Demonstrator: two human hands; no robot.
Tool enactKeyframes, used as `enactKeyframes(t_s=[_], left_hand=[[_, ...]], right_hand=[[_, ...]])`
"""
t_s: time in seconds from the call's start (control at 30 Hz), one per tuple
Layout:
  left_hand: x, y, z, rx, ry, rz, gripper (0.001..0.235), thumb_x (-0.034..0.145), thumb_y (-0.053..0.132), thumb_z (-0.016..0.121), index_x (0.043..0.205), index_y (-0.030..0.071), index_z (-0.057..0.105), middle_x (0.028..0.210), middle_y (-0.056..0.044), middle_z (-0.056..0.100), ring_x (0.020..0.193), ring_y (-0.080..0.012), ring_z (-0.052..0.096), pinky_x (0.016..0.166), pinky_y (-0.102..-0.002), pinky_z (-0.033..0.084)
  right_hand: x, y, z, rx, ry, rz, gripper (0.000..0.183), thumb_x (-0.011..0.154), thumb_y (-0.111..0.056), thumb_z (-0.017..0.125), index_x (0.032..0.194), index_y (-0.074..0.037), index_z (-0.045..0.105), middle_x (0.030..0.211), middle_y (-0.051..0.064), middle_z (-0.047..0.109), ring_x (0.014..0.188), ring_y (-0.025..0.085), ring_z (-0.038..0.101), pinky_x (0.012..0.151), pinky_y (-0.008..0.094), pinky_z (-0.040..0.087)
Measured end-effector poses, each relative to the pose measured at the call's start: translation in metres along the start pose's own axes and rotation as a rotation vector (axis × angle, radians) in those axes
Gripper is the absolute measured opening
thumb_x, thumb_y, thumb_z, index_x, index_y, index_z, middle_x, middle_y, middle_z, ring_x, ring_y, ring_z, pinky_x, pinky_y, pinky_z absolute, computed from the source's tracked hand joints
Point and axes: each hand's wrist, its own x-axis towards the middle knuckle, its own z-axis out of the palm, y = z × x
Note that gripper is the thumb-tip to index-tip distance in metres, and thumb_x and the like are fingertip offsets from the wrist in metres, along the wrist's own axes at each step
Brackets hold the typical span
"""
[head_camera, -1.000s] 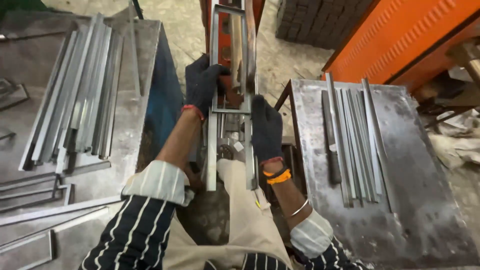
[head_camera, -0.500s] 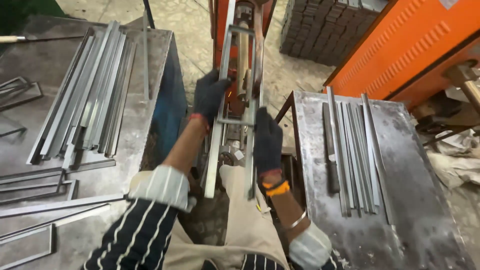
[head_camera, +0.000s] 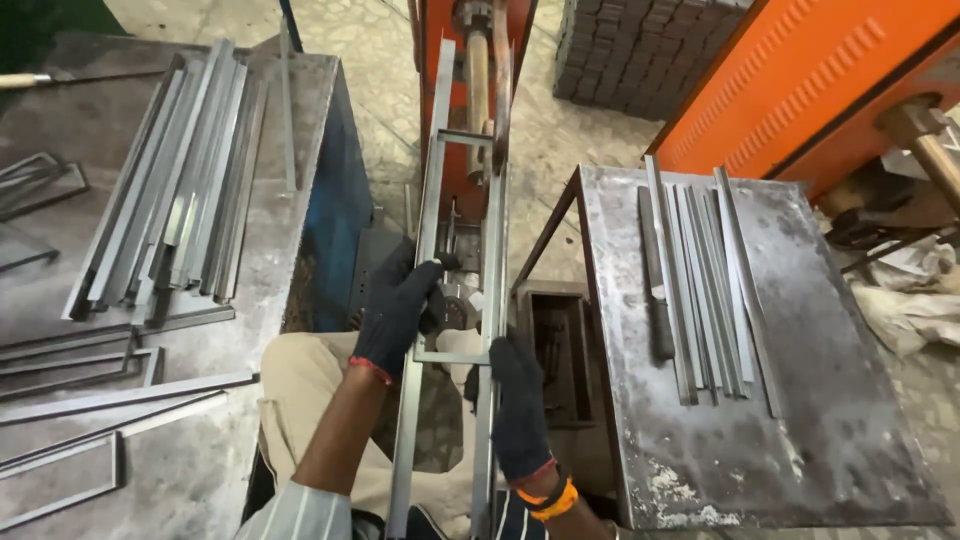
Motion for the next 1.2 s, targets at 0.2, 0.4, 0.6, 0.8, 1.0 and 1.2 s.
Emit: enactKeyframes(t_s=[0.2, 0.4, 0.6, 0.8, 1.0, 1.2], left_hand=[[-0.013, -0.010, -0.005, -0.177, 0.063, -0.099, 0.020, 0.096, 0.009, 0.060, 0.111, 0.000, 0.070, 0.066, -0.001, 0.065, 0.050, -0.0078, 0.055, 0.043, -0.025, 0.038], [-0.010, -0.014, -0.006, -0.104, -0.011, -0.023, 0.019, 0.099, 0.015, 0.062, 0.106, 0.002, 0.074, 0.053, 0.000, 0.053, 0.040, -0.0079, 0.044, 0.037, -0.026, 0.029], [-0.022, -0.006, -0.031, -0.006, 0.168, 0.033, 0.016, 0.095, 0.016, 0.064, 0.105, 0.007, 0.074, 0.055, 0.002, 0.053, 0.040, -0.0074, 0.044, 0.037, -0.026, 0.031], [-0.029, -0.045, -0.094, 0.054, 0.472, 0.178, 0.014, 0.095, 0.010, 0.063, 0.104, 0.005, 0.072, 0.061, -0.001, 0.060, 0.041, -0.0089, 0.048, 0.037, -0.027, 0.034], [-0.065, -0.087, -0.217, 0.122, 0.842, 0.247, 0.014, 0.097, 0.009, 0.061, 0.105, 0.000, 0.069, 0.072, -0.005, 0.066, 0.042, -0.0113, 0.053, 0.037, -0.027, 0.039], [-0.160, -0.154, -0.376, 0.046, 1.272, 0.293, 0.013, 0.095, 0.004, 0.063, 0.107, 0.002, 0.061, 0.078, -0.013, 0.066, 0.045, -0.0180, 0.058, 0.036, -0.033, 0.045]], right_hand=[[-0.022, 0.024, -0.007, 0.162, 0.057, 0.183, 0.028, 0.113, -0.018, 0.058, 0.127, 0.006, 0.054, 0.083, 0.023, 0.054, 0.069, 0.026, 0.061, 0.059, 0.038, 0.052], [-0.016, -0.005, -0.003, -0.192, -0.068, -0.224, 0.036, 0.104, -0.023, 0.056, 0.135, -0.005, 0.062, 0.129, 0.006, 0.061, 0.091, 0.018, 0.070, 0.075, 0.035, 0.063], [0.035, -0.118, 0.050, -0.696, -0.243, 0.258, 0.040, 0.102, -0.040, 0.060, 0.093, -0.004, 0.074, 0.069, 0.017, 0.067, 0.065, 0.028, 0.067, 0.063, 0.042, 0.053], [0.059, -0.011, 0.068, -1.358, -0.579, -0.464, 0.032, 0.096, -0.036, 0.057, 0.082, -0.015, 0.077, 0.074, 0.017, 0.070, 0.071, 0.038, 0.067, 0.064, 0.051, 0.051], [0.028, -0.040, 0.105, -1.209, -0.890, -0.140, 0.050, 0.094, -0.050, 0.063, 0.071, -0.007, 0.073, 0.071, 0.018, 0.068, 0.073, 0.038, 0.067, 0.069, 0.052, 0.052], [0.014, -0.060, 0.122, -0.639, -0.981, 0.659, 0.047, 0.090, -0.037, 0.070, 0.068, 0.004, 0.061, 0.055, 0.011, 0.058, 0.046, 0.027, 0.064, 0.043, 0.042, 0.047]])
